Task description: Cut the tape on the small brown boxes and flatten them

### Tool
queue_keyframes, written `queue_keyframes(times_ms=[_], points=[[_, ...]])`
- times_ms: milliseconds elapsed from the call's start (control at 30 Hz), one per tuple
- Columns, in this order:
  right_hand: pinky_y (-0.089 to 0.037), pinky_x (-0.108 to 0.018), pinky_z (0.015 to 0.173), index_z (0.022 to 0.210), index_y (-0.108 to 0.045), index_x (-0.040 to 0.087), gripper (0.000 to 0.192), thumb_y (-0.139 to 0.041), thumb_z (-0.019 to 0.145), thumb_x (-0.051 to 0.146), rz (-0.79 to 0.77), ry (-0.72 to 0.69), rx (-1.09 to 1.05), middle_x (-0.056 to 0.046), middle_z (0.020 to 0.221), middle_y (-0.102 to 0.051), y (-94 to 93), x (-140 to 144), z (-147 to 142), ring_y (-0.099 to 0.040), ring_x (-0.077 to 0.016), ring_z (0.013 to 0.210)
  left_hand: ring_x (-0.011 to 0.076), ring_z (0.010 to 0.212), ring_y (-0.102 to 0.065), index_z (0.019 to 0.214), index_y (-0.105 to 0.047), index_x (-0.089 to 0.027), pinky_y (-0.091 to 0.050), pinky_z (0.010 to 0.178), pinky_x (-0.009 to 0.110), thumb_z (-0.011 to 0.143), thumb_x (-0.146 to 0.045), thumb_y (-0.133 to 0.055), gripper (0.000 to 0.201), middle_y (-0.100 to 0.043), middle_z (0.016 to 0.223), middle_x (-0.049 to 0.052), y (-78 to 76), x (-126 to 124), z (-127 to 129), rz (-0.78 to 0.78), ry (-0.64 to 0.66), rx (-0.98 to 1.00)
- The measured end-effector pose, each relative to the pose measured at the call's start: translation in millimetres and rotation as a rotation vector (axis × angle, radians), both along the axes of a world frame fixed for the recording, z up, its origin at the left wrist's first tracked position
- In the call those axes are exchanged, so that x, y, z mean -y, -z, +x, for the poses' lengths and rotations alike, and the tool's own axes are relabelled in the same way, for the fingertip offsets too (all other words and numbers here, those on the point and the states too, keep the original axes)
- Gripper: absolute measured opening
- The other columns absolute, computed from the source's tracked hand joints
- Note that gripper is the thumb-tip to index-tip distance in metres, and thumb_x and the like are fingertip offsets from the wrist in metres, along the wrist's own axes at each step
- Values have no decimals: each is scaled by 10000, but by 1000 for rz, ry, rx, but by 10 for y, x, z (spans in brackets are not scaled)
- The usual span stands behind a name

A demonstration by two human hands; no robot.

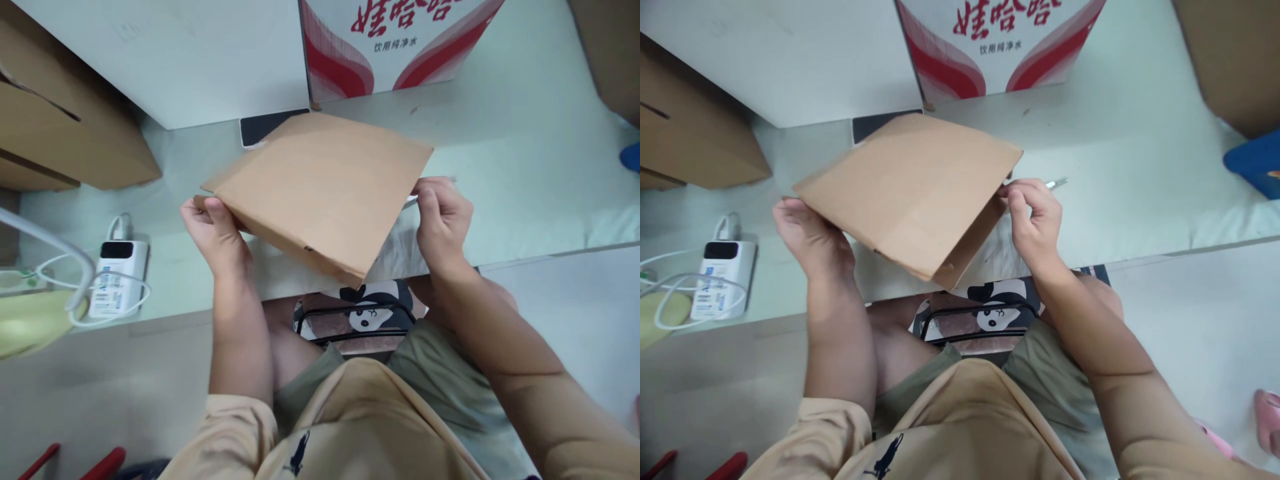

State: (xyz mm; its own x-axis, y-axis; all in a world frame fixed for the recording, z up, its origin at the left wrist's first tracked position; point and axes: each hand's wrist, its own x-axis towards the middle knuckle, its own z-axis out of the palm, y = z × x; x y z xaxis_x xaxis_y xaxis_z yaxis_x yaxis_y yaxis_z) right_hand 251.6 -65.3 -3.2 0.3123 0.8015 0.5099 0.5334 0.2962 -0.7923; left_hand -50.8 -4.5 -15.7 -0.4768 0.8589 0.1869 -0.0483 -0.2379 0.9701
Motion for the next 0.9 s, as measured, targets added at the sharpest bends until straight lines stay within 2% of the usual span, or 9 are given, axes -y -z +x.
queue_keyframes(times_ms=[133, 233, 300, 367, 500, 633, 733, 800, 900], points=[[-553, -486, 1010, 1225, -697, 254, 471, -564, 939, 603, -97, -249, 3, -101, 1227, -744, -5, 156, -24, -693, -293, 1153, 106, 759, -477, 917, -426, -211, -375, 692, 252, 574, -846, -788, 807, -493, 852, -19, 28, 41, 80, 69, -15, -68], [-571, -484, 971, 1217, -678, 237, 534, -699, 842, 616, -206, -396, -28, -112, 1222, -743, 79, 239, -60, -700, -313, 1133, 114, 714, -467, 861, -458, -216, -374, 662, 259, 604, -840, -774, 744, -485, 776, -34, 12, 87, 186, 21, 73, -178], [-582, -463, 892, 1067, -693, 227, 470, -773, 785, 594, -261, -338, -66, -97, 1072, -766, 137, 250, -85, -714, -292, 1007, 123, 689, -470, 809, -477, -218, -368, 637, 270, 594, -859, -761, 733, -488, 731, -32, -11, 118, 254, -20, 138, -244], [-578, -424, 797, 974, -670, 230, 414, -806, 761, 558, -276, -208, -137, -69, 945, -757, 160, 233, -97, -703, -254, 877, 134, 687, -495, 778, -503, -215, -374, 627, 277, 571, -861, -771, 729, -515, 717, -21, -38, 148, 303, -75, 199, -274], [-568, -379, 750, 1024, -652, 250, 409, -790, 779, 547, -201, -42, -210, -48, 948, -743, 111, 184, -61, -687, -225, 858, 109, 639, -488, 752, -502, -212, -364, 604, 257, 556, -757, -862, 682, -540, 688, -28, -93, 197, 352, -174, 254, -261], [-582, -428, 813, 981, -680, 262, 418, -599, 892, 663, -188, -53, -270, -58, 925, -729, 139, 160, 25, -699, -253, 912, 104, 586, -474, 783, -537, -222, -339, 544, 254, 553, -731, -874, 652, -553, 659, -32, -125, 229, 365, -128, 304, -255], [-584, -446, 857, 975, -677, 285, 373, -553, 917, 632, -171, -3, -366, -59, 961, -715, 214, 118, 77, -701, -265, 972, 109, 527, -430, 746, -589, -223, -314, 491, 270, 691, -770, -743, 571, -513, 615, -24, -97, 224, 327, -46, 370, -167], [-577, -427, 816, 929, -664, 283, 337, -573, 891, 605, -85, 32, -409, -51, 920, -686, 228, 84, 94, -688, -250, 919, 112, 531, -442, 740, -628, -222, -340, 497, 270, 763, -707, -707, 492, -528, 621, -15, -60, 194, 270, -38, 332, -146], [-512, -383, 658, 786, -599, 261, 353, -597, 824, 613, 31, 2, -436, -29, 757, -584, 161, 71, 96, -599, -209, 718, 138, 695, -596, 841, -682, -224, -474, 627, 261, 703, -560, -843, 397, -641, 764, 5, -33, 134, 171, -85, 253, -245]])
